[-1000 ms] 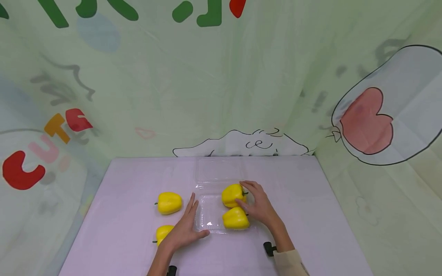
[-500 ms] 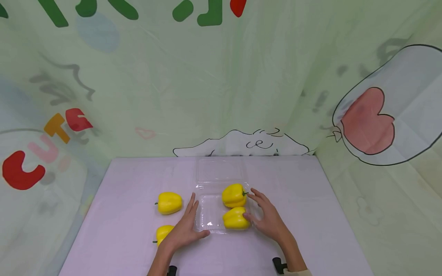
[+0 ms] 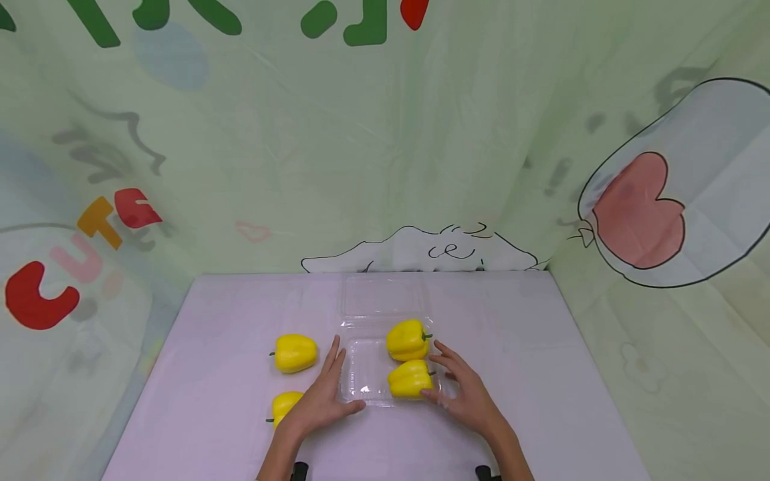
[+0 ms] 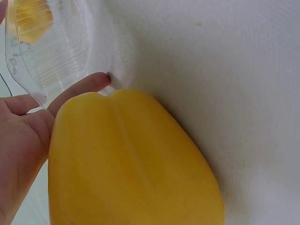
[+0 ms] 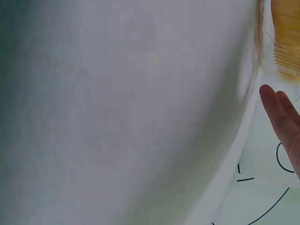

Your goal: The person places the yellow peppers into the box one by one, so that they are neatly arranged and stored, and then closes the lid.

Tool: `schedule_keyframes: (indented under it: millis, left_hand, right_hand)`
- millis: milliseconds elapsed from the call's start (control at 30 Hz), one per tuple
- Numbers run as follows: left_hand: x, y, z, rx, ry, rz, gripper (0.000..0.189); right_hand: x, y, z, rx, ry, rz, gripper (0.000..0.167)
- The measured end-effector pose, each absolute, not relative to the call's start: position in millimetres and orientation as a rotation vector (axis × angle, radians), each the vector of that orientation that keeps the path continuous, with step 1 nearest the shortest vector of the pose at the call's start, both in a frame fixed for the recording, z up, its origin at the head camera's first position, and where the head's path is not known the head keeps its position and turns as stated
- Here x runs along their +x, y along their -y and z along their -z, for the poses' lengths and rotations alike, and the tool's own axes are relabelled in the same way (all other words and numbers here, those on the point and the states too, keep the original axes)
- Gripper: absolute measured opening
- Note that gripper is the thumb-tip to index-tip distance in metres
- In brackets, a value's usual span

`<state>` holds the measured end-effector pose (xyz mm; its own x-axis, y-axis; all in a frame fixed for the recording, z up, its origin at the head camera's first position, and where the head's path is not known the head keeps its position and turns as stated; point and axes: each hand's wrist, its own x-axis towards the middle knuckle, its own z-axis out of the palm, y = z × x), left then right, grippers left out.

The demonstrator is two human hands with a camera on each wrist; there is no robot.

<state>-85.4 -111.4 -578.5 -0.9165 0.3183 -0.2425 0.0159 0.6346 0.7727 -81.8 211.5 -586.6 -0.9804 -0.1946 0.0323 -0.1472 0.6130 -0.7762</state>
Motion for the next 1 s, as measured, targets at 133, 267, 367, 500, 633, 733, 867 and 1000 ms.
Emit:
schedule_keyframes:
  millis: [133, 267, 367, 500, 633, 733, 867, 1000]
  left_hand:
    - [-85.6, 111.3, 578.8, 0.271, -2.504, -1.175, 0.116]
    - [-85.5, 111.5, 578.6, 0.271, -2.5, -1.18, 0.116]
    - [-85.2, 111.4, 578.4, 0.267, -2.495, -1.186, 0.116]
    - [-85.1, 111.3, 578.4, 0.264, -2.495, -1.192, 0.116]
    - [-85.4, 111.4, 579.4, 0.26, -2.491, -1.196, 0.116]
    - [-85.5, 111.3, 580.3, 0.259, -2.492, -1.193, 0.116]
    - [-85.2, 111.5, 581.2, 0.263, -2.49, -1.198, 0.116]
    - [-85.1, 111.6, 581.2, 0.272, -2.49, -1.202, 0.115]
  right_hand:
    - [-80.4, -210.8, 588.3, -0.299, -2.763, 1.336, 0.068]
    - [-79.7, -209.2, 588.4, -0.274, -2.747, 1.31, 0.068]
    - [-78.9, -207.9, 588.7, -0.257, -2.745, 1.274, 0.069]
    - [-78.3, -207.3, 589.5, -0.24, -2.739, 1.254, 0.071]
    - [-78.7, -206.4, 591.4, -0.217, -2.721, 1.258, 0.073]
    - [-78.7, -205.3, 592.5, -0.211, -2.713, 1.267, 0.074]
    - [-77.5, -203.2, 592.4, -0.203, -2.732, 1.245, 0.076]
    - [-76.0, -200.1, 592.4, -0.173, -2.74, 1.231, 0.078]
